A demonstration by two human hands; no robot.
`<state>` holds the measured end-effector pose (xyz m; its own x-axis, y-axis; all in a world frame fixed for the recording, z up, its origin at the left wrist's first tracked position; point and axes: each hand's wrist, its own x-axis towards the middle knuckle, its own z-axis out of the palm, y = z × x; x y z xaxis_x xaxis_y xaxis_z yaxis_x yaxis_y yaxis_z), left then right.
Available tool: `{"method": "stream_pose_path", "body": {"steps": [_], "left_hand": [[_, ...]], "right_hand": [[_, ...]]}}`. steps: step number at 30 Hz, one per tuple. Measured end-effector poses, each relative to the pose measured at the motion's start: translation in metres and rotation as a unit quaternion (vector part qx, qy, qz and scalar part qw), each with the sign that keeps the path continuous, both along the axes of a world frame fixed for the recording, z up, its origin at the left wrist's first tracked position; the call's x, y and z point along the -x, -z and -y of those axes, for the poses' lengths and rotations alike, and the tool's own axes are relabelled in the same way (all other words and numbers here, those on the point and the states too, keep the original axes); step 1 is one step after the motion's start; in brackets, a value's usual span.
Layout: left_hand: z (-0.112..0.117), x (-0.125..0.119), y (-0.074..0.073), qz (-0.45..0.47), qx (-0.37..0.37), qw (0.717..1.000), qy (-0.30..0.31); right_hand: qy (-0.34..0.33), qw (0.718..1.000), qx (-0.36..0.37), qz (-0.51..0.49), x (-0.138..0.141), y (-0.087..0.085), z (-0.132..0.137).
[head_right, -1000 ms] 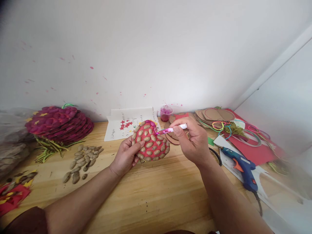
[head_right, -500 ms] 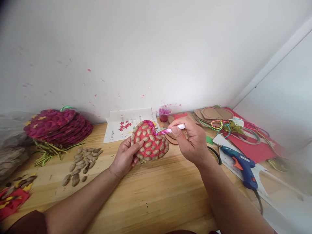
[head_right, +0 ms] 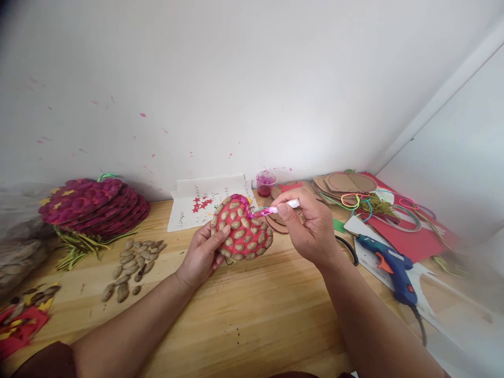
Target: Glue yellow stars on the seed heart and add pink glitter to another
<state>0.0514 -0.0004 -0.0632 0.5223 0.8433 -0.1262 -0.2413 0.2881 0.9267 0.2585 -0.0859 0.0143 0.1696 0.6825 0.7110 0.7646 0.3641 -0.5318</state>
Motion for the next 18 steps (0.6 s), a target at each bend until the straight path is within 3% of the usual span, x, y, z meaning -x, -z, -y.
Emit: {"method": "stream_pose_path", "body": {"steps": [18], "left_hand": [[0.0024,-0.0024,-0.0058,-0.021,-0.006,1.0,-0.011]], "right_hand": [[-0.002,0.999,-0.009,0.041,0.0004,0.0026,0.0011]]}}
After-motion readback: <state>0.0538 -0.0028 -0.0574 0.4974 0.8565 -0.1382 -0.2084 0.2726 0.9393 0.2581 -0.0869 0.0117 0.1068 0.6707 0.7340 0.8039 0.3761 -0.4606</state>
